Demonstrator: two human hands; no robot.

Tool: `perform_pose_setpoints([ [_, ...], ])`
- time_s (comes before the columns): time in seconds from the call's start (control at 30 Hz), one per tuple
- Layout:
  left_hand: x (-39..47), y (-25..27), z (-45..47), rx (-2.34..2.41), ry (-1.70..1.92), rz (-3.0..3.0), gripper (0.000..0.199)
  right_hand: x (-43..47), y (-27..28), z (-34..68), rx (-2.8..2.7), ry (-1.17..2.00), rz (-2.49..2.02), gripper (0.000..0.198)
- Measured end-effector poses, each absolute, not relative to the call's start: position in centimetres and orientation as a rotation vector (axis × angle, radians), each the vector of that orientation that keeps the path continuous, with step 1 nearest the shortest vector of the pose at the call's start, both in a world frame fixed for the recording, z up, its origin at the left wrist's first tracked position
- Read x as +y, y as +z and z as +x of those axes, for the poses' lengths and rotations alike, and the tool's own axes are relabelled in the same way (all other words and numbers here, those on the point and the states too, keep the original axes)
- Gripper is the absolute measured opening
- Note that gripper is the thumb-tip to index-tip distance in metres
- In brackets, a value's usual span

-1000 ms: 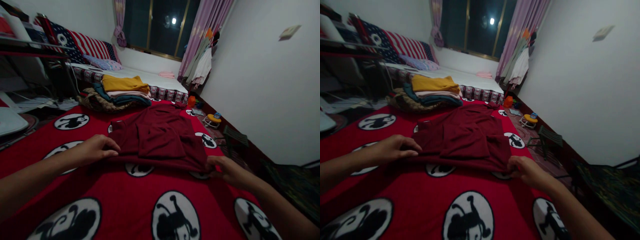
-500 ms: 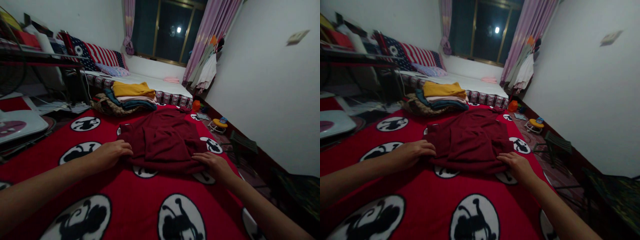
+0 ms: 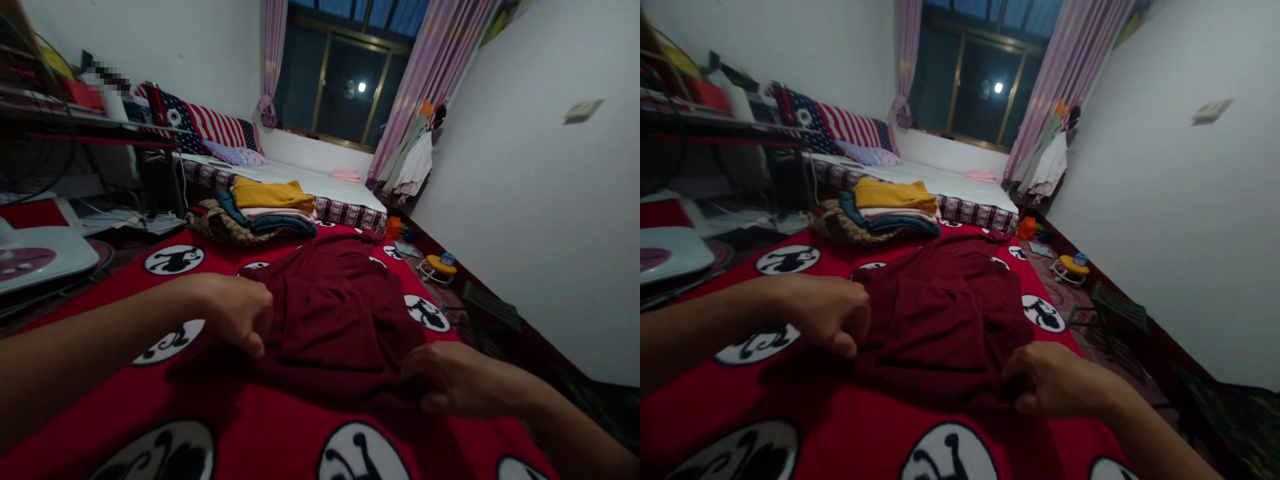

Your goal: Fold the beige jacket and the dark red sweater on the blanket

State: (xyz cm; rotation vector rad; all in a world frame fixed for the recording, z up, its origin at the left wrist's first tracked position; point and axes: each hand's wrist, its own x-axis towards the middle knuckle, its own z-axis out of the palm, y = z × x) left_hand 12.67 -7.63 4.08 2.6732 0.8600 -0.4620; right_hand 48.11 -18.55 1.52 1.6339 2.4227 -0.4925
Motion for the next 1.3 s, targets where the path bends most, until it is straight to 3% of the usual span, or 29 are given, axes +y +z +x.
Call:
perform_pose_setpoints([
  [0.13,-8.5,3.5,14.7,0.764,-0.412,2.81,0.045,-18.4,1.5,48.0,2.303,-0.554,1.643,0.08],
  [0.27,-9.8,-0.8,13.6,0.786,-0.286,2.891,0.07,-19.8,-2.0,47.5,2.341,-0.373,1.665,0.088],
  [0.37,-9.9,-3.4,12.8,0.829,-0.091,2.94,0.067,-20.2,-4.4,46.8,2.398,-0.165,1.748,0.079],
  [0.5,-9.1,-4.3,12.9,0.823,0.022,2.924,0.046,-18.9,-5.4,46.6,2.453,-0.048,1.791,0.054],
  [0.7,-9.9,-1.3,12.1,0.524,-0.091,2.632,0.048,-19.1,-1.4,48.1,2.479,-0.404,1.669,0.047],
  [0.83,-9.3,1.3,13.5,0.376,-0.361,2.41,0.024,-18.2,1.8,48.4,2.421,-0.734,1.533,0.037],
  [0.93,-7.1,1.6,17.3,0.51,-0.073,2.491,0.031,-14.9,1.4,47.5,2.669,-0.65,1.791,0.046],
  [1.03,-4.0,-0.9,21.1,0.667,0.269,2.73,0.046,-11.0,-2.2,46.3,2.789,-0.251,2.198,0.055],
  [1.13,-0.6,-5.2,22.5,1.163,0.214,2.761,0.062,-8.2,-6.8,46.9,2.458,-0.07,2.285,0.057],
  [1.3,3.6,-9.7,20.9,1.531,0.346,2.607,0.063,-6.4,-9.5,51.4,2.096,0.053,2.385,0.063],
])
